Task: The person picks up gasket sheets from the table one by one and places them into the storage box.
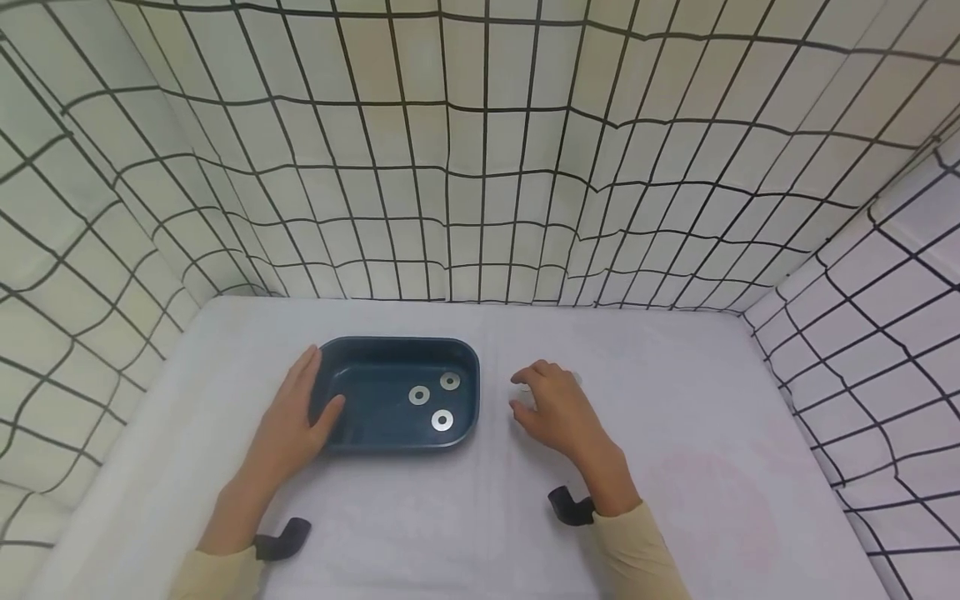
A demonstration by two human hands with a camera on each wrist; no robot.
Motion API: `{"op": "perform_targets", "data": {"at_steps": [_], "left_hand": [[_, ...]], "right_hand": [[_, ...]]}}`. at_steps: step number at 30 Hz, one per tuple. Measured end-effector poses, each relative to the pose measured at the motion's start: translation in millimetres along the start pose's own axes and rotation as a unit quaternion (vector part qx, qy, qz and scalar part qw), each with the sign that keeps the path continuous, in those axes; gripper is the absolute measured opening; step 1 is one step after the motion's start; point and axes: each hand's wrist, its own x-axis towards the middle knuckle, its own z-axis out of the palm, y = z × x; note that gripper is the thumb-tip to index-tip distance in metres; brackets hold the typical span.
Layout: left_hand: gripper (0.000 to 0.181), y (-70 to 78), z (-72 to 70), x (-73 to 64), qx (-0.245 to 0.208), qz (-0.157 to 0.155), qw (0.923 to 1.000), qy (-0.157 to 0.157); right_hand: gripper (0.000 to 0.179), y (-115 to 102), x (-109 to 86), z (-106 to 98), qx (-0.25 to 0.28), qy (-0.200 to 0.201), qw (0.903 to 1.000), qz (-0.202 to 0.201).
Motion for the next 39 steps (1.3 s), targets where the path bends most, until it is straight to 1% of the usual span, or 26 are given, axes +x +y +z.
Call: {"op": "perform_targets", "data": {"at_steps": [10, 17, 21, 29, 35, 39], "left_hand": [[0.079, -0.9, 0.8, 0.3, 0.002, 0.001, 1.0, 0.0], [0.078, -1.5, 1.9, 1.5, 0.005, 0.006, 1.0, 0.005], [0.079, -1.4, 2.3, 1.6, 0.009, 0.005, 0.9999, 0.005], [0.079, -2.3, 2.1, 1.4, 0.007, 0.0, 1.0, -0.002], [0.079, -1.1, 2.0, 0.7, 0.008, -0.001, 1.0, -0.003], [0.078, -1.6, 1.8, 0.4, 0.008, -0.002, 1.0, -0.003]], "right_hand": [[0.03, 16, -13.5, 9, 0.023, 0.0, 0.9992, 0.032], [0.025, 25, -16.6, 13, 0.02, 0.011, 0.9994, 0.025], [0.023, 29, -19.1, 17, 0.021, 0.005, 0.9994, 0.028], [0.024, 31, -21.9, 25, 0.013, -0.003, 0.9991, 0.041], [0.026, 29, -23.6, 24, 0.009, -0.004, 0.9987, 0.051], [0.025, 28, -23.7, 24, 0.017, -0.012, 0.9978, 0.064]]}}
